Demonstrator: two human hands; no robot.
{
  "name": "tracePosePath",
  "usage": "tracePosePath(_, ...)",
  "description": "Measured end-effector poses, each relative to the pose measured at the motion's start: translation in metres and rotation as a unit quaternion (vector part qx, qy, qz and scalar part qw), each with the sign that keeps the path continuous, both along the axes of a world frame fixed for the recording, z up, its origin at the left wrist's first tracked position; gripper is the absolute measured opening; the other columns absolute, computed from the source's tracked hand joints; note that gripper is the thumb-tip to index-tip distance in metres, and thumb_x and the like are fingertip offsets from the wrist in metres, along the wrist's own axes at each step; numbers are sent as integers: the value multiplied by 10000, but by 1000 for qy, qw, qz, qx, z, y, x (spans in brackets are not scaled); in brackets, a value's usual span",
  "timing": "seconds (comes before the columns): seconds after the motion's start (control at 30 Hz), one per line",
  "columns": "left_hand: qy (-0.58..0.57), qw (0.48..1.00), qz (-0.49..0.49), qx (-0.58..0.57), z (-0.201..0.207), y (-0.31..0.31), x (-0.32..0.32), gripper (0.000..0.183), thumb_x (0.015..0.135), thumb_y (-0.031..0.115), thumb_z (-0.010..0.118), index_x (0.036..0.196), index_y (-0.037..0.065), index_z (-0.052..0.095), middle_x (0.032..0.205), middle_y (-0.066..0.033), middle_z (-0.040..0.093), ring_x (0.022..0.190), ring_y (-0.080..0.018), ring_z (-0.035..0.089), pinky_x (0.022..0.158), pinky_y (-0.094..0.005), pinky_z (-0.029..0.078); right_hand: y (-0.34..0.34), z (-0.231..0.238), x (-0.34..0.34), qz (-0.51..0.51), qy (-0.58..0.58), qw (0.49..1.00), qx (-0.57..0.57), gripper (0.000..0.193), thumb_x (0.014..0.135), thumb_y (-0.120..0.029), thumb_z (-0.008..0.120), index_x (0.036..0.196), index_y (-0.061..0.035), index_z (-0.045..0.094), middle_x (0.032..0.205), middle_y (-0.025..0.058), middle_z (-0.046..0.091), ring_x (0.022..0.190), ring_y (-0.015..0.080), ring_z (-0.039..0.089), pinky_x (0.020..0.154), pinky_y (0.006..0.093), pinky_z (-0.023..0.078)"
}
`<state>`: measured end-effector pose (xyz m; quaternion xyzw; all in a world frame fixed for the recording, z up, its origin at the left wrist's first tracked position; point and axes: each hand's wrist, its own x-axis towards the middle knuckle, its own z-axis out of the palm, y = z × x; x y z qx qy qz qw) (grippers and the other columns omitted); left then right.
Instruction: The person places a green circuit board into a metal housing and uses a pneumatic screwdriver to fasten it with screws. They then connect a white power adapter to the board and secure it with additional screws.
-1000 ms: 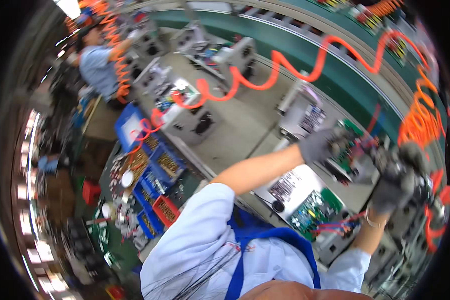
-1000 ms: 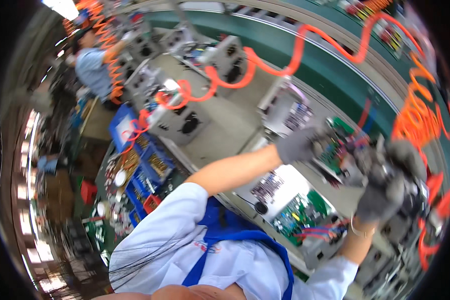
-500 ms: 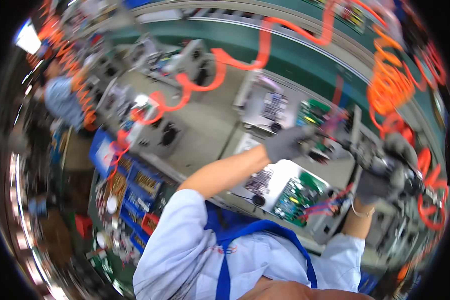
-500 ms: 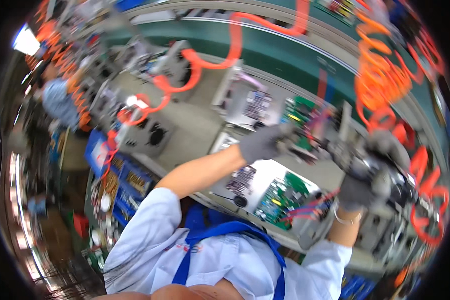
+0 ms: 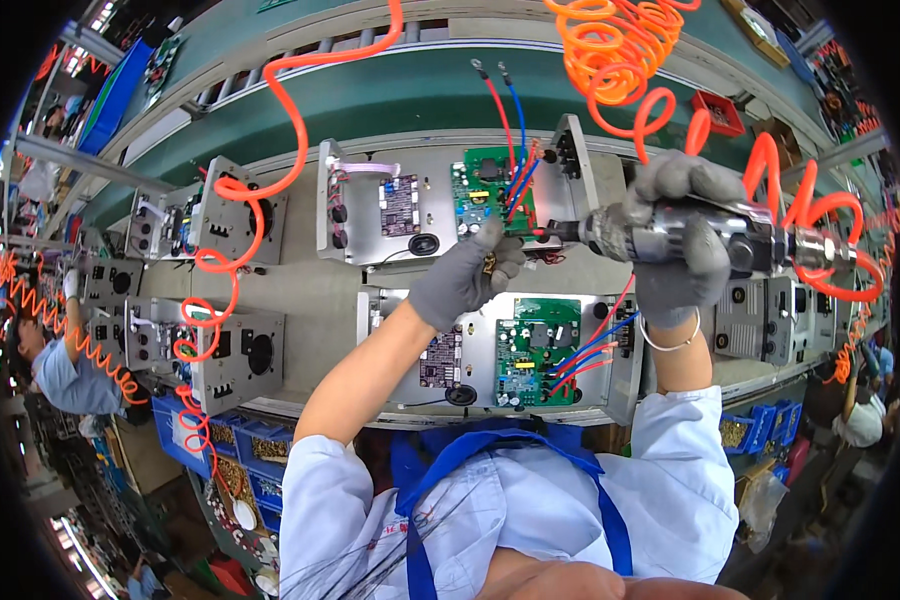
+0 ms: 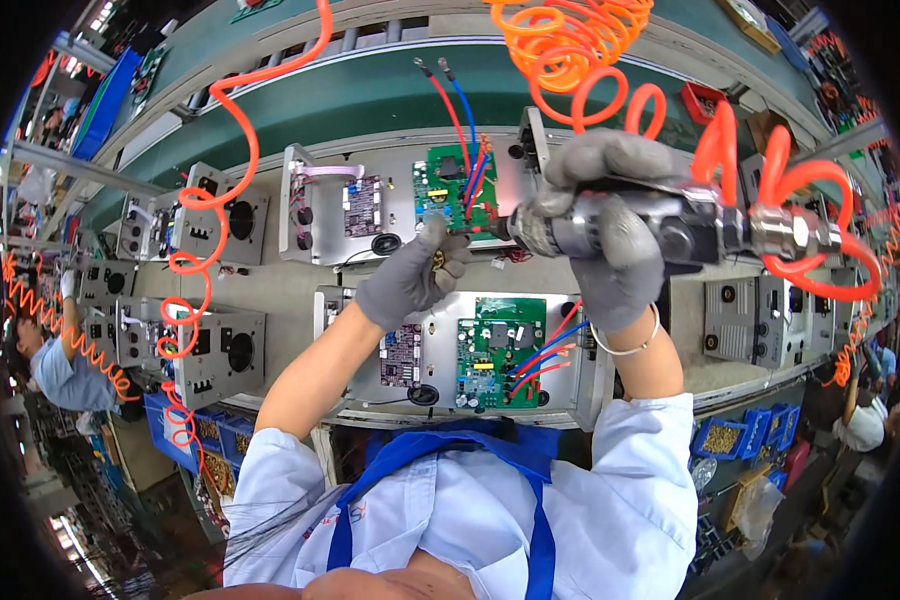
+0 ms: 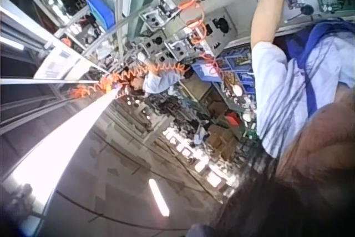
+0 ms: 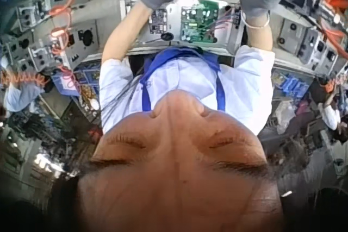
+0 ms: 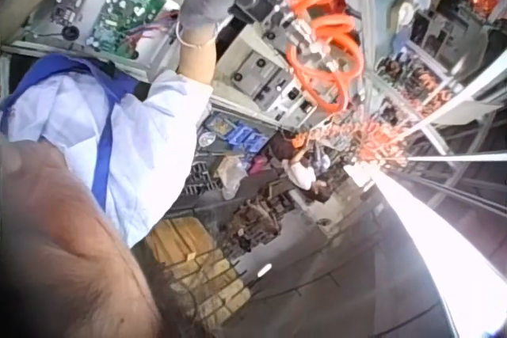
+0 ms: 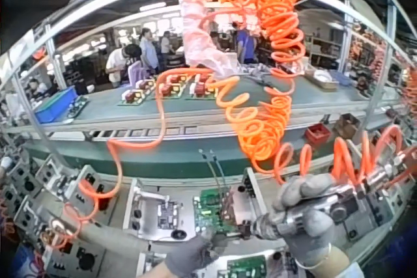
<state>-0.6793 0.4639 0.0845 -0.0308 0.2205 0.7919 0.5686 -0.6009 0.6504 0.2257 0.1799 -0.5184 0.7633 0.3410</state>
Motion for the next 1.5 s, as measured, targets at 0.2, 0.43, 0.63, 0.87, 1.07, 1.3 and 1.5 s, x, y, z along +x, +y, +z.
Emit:
tracePosePath(0.2,84,989,33,-116,1,5,1,489,949,233,466,1264,-124,356,1138,-219,521,1012,-254,589,869,-264,536,9,-12,-39,-107,-167,980,1,222,836,7,542,1054,-32,557,913,105,623,699,99,596,565,223,496)
tracePosePath(0.43,60,986,64,-140,-6,3,-6,391,918,70,410,1242,-144,366,1099,-204,537,987,-244,593,824,-288,550,16,-57,-106,-182,-80,979,56,172,768,25,607,936,-8,622,811,37,651,664,50,576,632,208,493)
tracePosePath(0.63,73,980,56,-178,-8,0,-8,370,939,132,443,1218,-112,425,1072,-181,567,939,-223,615,765,-258,567,19,-60,-117,-154,-101,979,92,206,743,-3,643,946,-11,607,828,25,641,697,48,575,653,213,495)
tracePosePath(0.87,83,971,99,-199,4,4,-6,365,918,167,520,1183,-78,473,1030,-158,597,871,-203,633,739,-252,572,22,-65,-147,-106,-129,982,87,215,727,-83,691,914,-34,597,810,9,623,712,64,582,698,232,490)
tracePosePath(1.07,86,984,90,-125,-25,-7,-18,277,912,182,554,1076,-42,559,873,-89,602,709,-136,582,568,-203,511,27,-67,-165,-124,-181,969,115,222,728,-118,709,898,-19,607,784,9,625,696,59,577,642,218,469)
tracePosePath(1.3,133,964,157,-167,-25,-7,-22,235,875,139,611,1020,-44,581,809,-68,589,651,-132,552,577,-231,475,16,-56,-145,-61,-121,986,97,203,769,-46,664,962,4,627,851,24,647,742,66,592,667,222,476)
tracePosePath(1.5,86,953,228,-180,-17,-5,-23,245,874,170,626,980,-45,577,792,-71,599,630,-120,568,535,-198,507,12,-46,-118,-73,-134,983,102,195,820,0,592,1012,28,594,913,115,643,708,101,596,649,260,530)
